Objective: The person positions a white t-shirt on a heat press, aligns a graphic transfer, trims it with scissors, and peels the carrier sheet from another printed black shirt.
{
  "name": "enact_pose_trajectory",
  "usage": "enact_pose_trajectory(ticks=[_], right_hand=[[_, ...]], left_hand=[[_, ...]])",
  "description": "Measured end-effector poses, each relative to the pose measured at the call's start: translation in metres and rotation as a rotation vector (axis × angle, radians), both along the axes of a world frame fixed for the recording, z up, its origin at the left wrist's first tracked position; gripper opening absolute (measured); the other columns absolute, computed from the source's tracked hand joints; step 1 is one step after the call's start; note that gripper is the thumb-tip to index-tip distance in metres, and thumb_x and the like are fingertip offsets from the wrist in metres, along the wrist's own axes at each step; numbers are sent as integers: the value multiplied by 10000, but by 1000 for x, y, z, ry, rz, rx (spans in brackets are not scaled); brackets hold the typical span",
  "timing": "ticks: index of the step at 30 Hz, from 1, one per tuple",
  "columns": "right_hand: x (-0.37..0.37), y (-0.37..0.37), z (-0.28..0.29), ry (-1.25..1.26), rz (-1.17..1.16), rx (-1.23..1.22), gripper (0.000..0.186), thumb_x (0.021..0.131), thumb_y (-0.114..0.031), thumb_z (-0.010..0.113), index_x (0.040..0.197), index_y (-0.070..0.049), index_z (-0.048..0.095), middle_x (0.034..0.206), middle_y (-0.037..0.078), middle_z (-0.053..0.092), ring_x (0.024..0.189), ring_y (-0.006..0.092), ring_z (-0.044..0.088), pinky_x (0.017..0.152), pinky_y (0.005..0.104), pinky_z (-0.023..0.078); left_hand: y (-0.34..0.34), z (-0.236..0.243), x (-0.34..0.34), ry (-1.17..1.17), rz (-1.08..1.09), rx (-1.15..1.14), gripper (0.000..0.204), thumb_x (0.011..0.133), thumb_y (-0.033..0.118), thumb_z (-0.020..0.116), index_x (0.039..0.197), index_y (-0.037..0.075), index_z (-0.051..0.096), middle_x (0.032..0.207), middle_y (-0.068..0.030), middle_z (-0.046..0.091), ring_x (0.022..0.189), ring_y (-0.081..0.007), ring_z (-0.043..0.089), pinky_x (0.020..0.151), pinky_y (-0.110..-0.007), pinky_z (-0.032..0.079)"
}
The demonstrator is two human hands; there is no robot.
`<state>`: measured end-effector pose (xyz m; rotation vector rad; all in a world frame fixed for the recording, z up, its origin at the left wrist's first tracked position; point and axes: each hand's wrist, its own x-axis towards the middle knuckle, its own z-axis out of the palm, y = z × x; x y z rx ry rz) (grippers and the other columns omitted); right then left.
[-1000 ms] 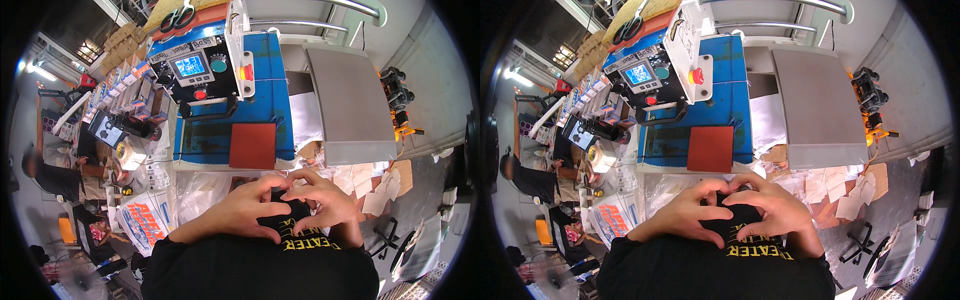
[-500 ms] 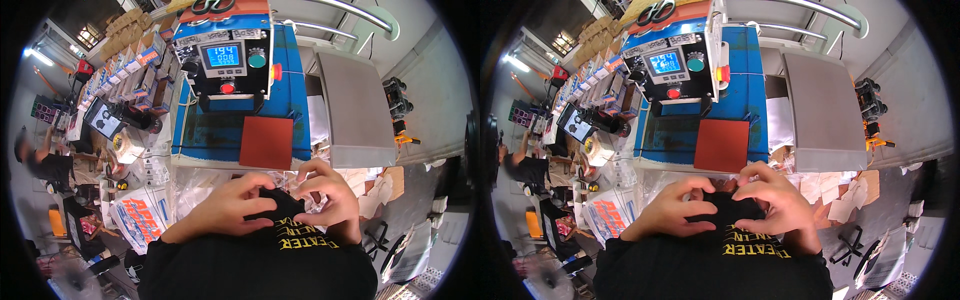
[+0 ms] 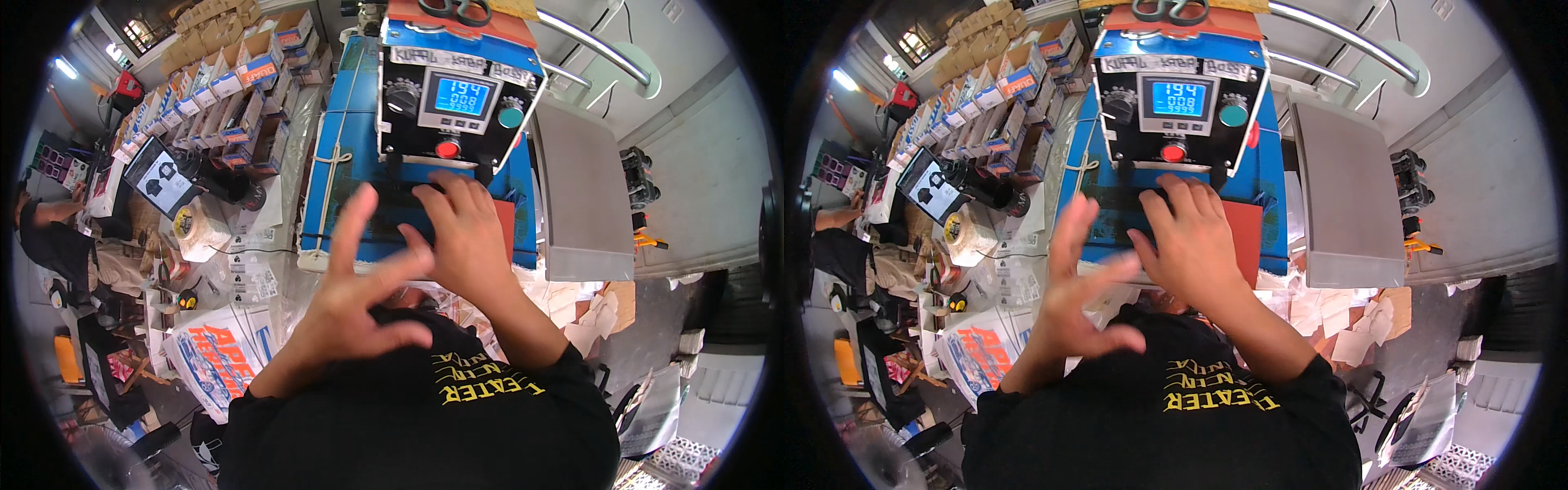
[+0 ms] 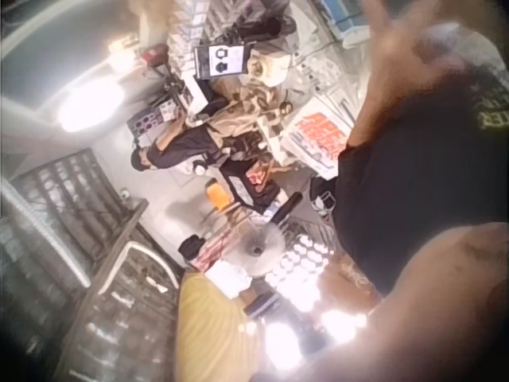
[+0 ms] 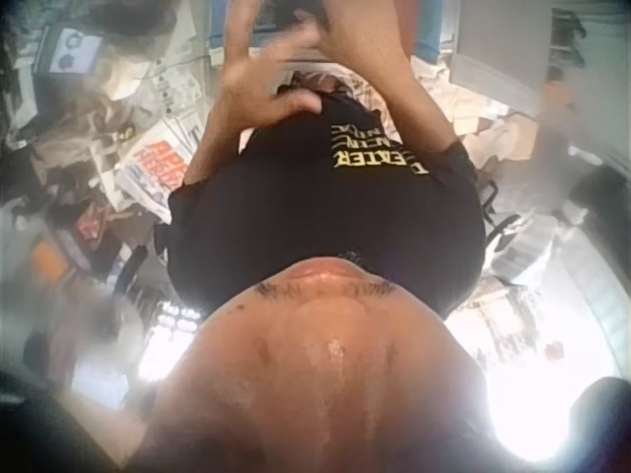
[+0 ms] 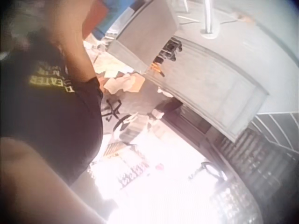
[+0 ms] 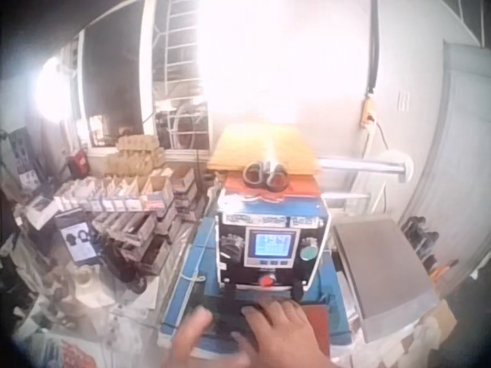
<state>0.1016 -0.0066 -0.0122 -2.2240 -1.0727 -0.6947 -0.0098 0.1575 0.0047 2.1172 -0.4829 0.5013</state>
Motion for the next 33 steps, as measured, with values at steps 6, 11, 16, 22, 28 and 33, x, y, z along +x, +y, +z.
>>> enact_pose_trajectory(ticks=[6,11,16,22,28,33], right_hand=[[40,24,-29,-205,-43,-13,198,691,-268,783,652,-154,625,674,-6,542,603,208,620,475,356,468],[48,8,-30,-195,1,-46,265,598,-275,787,597,-168,544,637,-7,475,553,200,551,477,354,427],[57,-49,-33,-190,-28,-45,324,687,-245,785,577,-84,526,606,67,523,492,254,524,455,363,390],[68,-140,-30,-19,-241,23,371,701,-162,805,631,-74,451,580,71,537,498,217,528,485,328,419],[76,-210,-29,-2,-638,-158,298,836,-257,722,968,3,662,947,159,670,1000,328,599,950,432,433],[96,-251,-35,70,-911,-226,427,976,-389,582,1064,15,689,1101,203,675,1079,429,557,988,503,397]], left_hand=[[24,-37,83,-21,-27,-258,435,761,381,847,1080,118,711,1462,-323,350,1418,-467,303,1148,-489,263],[15,-26,86,32,-41,-188,506,742,501,827,1039,104,727,1450,-293,338,1385,-448,334,1171,-488,213],[-5,-34,103,55,-297,-272,398,742,381,833,1006,104,722,1499,-355,313,1430,-490,288,1167,-508,242],[17,-76,106,177,-219,-491,144,863,119,730,983,41,709,1116,-122,700,1066,-244,655,1010,-394,446],[108,-222,240,84,440,-72,180,931,166,638,1022,28,708,966,-111,731,961,-240,691,884,-356,516],[85,-243,288,86,646,327,252,962,269,581,1055,73,709,1078,-135,714,1116,-330,625,932,-416,491]])
